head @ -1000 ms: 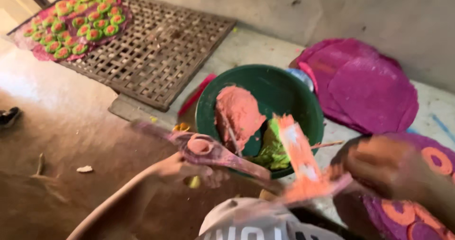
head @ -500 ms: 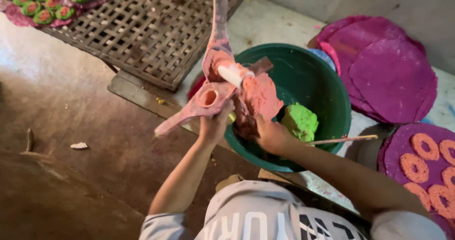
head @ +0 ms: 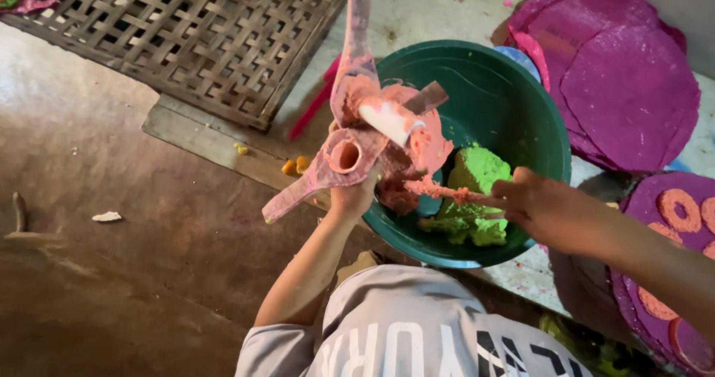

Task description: The person uses a manual press tool to extrude pink and green dough onto a purple glittery base. They repeatedly load the press with dough from a green bowl, squeeze the handles to form ring shapes, and arrange them on the base. The person alternates between pink and green dough to create a patterned design.

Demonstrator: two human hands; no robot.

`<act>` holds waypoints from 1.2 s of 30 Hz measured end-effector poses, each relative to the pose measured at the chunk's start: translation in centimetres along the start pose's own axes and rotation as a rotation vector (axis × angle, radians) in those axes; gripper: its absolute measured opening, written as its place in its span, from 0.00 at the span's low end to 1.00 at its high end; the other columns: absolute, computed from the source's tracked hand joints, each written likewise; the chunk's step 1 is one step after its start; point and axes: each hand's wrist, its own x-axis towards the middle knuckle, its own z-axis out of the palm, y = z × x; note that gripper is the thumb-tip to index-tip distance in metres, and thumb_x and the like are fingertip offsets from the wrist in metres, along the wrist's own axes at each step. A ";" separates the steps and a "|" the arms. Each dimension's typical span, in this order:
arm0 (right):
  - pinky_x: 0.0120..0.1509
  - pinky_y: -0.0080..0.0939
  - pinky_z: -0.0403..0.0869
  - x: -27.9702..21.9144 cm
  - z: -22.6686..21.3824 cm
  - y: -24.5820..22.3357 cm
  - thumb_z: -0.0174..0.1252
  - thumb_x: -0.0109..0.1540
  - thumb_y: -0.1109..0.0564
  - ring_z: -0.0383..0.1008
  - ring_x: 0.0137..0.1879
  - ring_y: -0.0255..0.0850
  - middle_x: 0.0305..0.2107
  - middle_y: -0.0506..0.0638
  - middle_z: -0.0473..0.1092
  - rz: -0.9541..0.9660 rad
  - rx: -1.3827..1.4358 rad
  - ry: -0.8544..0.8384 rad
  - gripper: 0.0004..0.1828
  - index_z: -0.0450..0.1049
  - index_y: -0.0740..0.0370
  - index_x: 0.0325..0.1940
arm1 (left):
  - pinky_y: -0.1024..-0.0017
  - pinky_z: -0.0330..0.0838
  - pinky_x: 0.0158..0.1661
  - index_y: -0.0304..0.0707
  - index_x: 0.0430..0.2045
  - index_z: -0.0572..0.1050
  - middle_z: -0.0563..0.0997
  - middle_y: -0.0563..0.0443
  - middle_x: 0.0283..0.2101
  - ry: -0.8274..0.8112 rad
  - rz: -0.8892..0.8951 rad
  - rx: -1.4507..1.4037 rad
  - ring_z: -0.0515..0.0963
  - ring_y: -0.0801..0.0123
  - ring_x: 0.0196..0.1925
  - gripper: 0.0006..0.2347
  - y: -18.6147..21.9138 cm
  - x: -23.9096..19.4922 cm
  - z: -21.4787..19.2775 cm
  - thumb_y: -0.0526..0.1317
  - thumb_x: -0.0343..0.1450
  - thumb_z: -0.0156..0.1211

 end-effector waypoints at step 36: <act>0.39 0.50 0.76 6.6 10.2 -1.7 0.58 0.59 0.61 0.79 0.34 0.53 0.31 0.61 0.76 -0.229 0.273 0.169 0.21 0.76 0.53 0.57 | 0.73 0.75 0.45 0.33 0.51 0.70 0.79 0.52 0.40 0.068 -0.020 -0.177 0.79 0.71 0.42 0.18 5.7 1.3 -0.6 0.31 0.66 0.64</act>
